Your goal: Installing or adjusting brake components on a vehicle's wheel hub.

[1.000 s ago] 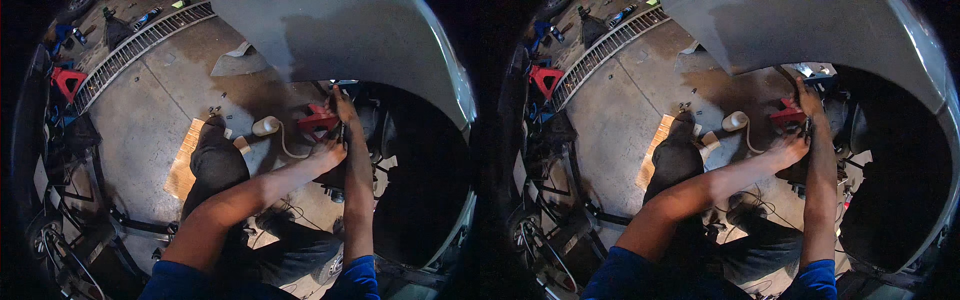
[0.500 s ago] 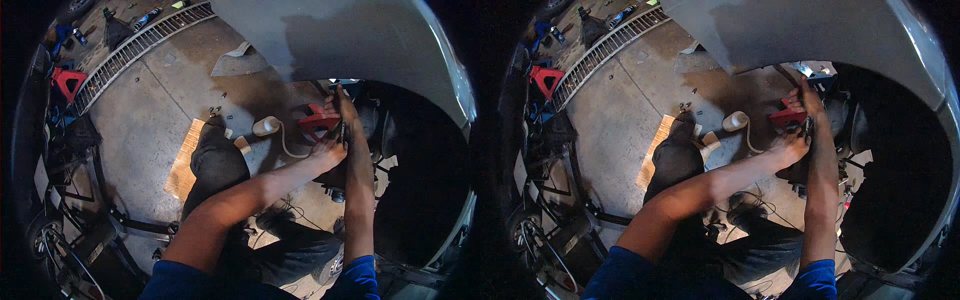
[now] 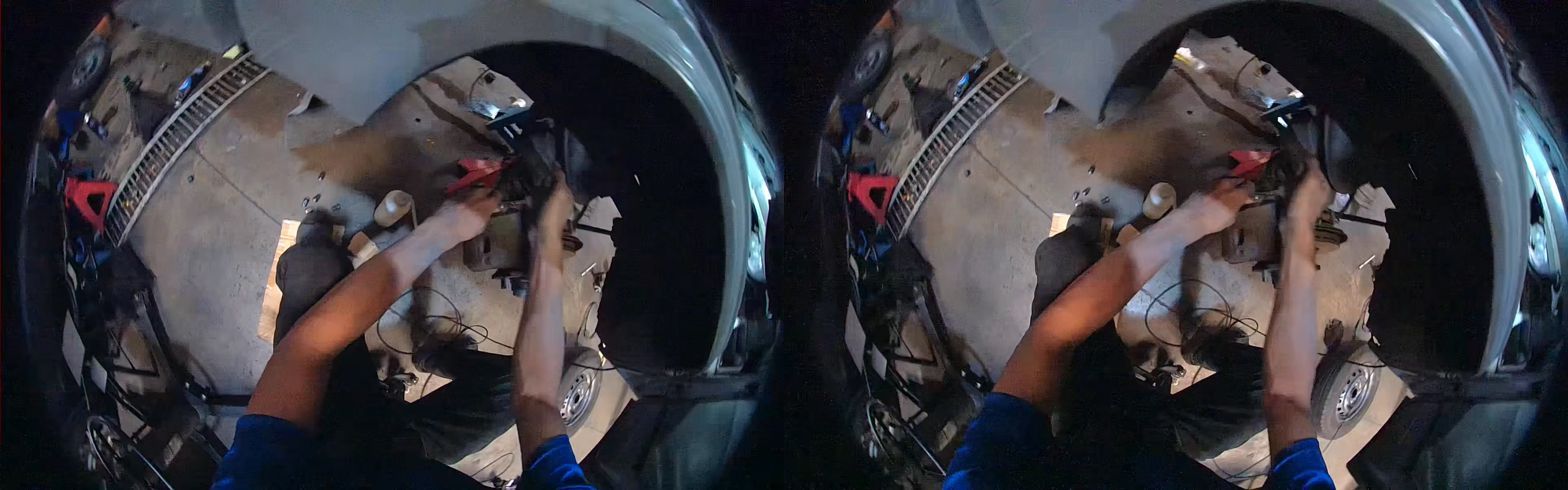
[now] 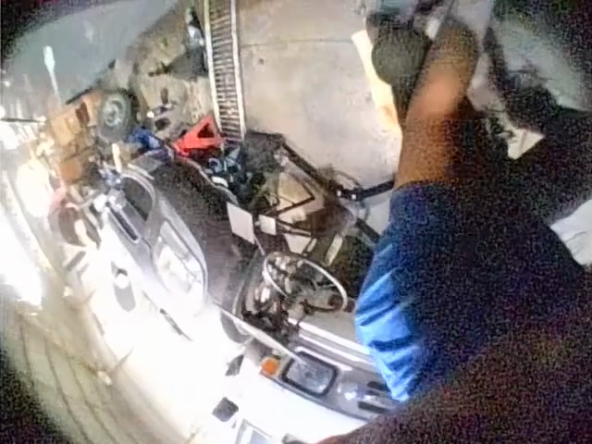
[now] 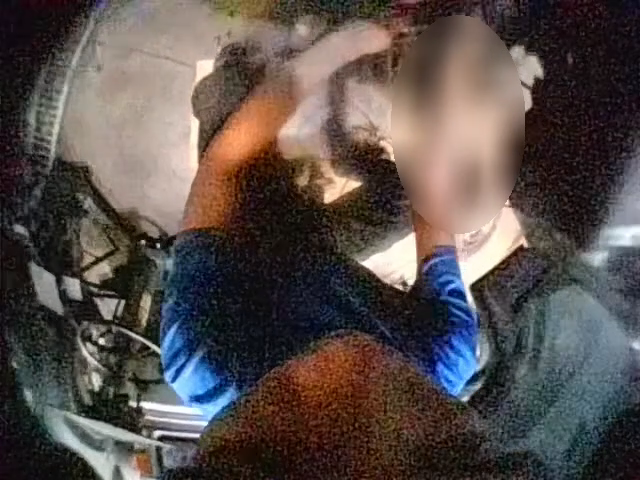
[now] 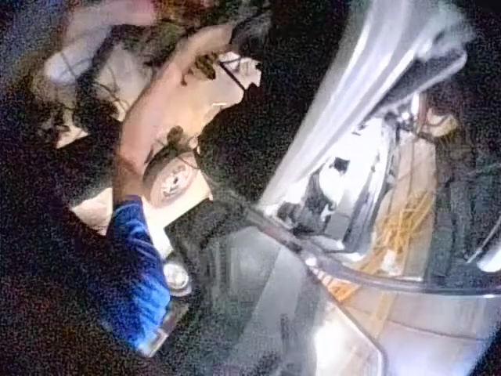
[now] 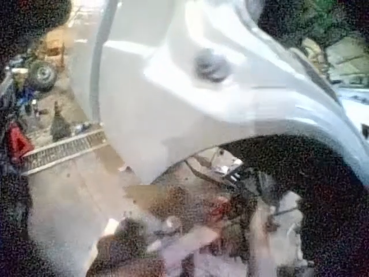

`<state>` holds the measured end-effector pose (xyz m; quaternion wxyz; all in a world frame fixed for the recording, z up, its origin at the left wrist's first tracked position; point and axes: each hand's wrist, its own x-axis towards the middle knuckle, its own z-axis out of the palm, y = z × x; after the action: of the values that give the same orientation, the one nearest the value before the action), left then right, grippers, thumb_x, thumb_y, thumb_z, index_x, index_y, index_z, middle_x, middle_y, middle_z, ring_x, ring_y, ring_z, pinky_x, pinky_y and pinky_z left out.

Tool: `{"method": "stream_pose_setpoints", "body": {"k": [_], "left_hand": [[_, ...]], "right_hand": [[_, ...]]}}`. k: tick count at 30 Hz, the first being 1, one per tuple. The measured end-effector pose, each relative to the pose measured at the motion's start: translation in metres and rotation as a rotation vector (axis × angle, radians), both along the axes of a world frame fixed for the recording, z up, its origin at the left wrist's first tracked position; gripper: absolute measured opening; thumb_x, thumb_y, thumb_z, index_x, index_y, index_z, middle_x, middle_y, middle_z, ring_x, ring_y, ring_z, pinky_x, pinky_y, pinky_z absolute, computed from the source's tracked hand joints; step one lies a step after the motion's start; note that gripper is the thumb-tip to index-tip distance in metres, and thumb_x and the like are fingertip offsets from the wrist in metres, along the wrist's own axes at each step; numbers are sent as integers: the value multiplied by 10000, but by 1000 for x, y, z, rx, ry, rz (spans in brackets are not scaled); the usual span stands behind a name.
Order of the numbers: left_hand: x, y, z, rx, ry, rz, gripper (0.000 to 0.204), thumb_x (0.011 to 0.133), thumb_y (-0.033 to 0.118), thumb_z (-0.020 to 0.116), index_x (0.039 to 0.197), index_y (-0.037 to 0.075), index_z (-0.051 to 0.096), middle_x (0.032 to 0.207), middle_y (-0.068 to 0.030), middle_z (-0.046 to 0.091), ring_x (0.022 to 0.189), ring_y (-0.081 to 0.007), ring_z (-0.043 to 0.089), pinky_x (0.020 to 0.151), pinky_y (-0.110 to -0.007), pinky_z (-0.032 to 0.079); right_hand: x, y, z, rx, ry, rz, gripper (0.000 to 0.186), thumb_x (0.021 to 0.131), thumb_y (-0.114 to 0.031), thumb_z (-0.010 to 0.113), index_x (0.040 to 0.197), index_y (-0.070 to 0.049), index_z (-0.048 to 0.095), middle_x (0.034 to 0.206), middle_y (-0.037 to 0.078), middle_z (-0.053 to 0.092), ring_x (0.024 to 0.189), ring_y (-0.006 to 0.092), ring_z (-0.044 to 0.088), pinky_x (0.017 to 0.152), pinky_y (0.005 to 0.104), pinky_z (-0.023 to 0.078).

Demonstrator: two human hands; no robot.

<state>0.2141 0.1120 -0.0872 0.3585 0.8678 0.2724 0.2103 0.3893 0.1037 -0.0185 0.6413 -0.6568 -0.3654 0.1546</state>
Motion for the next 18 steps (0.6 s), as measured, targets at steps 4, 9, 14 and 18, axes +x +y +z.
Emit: {"method": "stream_pose_setpoints", "body": {"k": [4, 9, 14, 18], "left_hand": [[-17, 13, -20, 262, -212, 156, 324, 857, 131, 480, 1178, 151, 525, 1081, -169, 574, 1072, -354, 532, 824, -445, 488], [-2, 4, -24, 387, -189, 237, 287, 870, 161, 488, 1149, 146, 550, 1120, -170, 569, 1039, -361, 547, 864, -449, 464], [4, 6, -24, 214, 51, 147, 340, 856, 143, 485, 1183, 83, 557, 1070, -160, 612, 980, -315, 596, 891, -418, 463], [-4, 6, -28, 443, -214, 191, 300, 849, 160, 537, 1134, 69, 561, 1029, -169, 626, 968, -311, 600, 832, -410, 481]], "right_hand": [[-71, -5, 22, 15, -10, 29, 299, 913, -202, 493, 995, 51, 631, 956, 60, 624, 845, 159, 548, 791, 293, 420], [-33, 0, 2, 67, -76, 30, 322, 931, -201, 447, 977, 63, 626, 928, 66, 631, 839, 150, 550, 779, 291, 421], [-20, -25, -9, 84, -169, 138, 293, 941, -135, 427, 975, 71, 632, 975, 96, 647, 929, 173, 569, 830, 289, 434], [-40, -25, 6, 70, 88, 269, 251, 936, -178, 508, 949, 50, 611, 911, 41, 631, 796, 116, 546, 733, 270, 443]]}}
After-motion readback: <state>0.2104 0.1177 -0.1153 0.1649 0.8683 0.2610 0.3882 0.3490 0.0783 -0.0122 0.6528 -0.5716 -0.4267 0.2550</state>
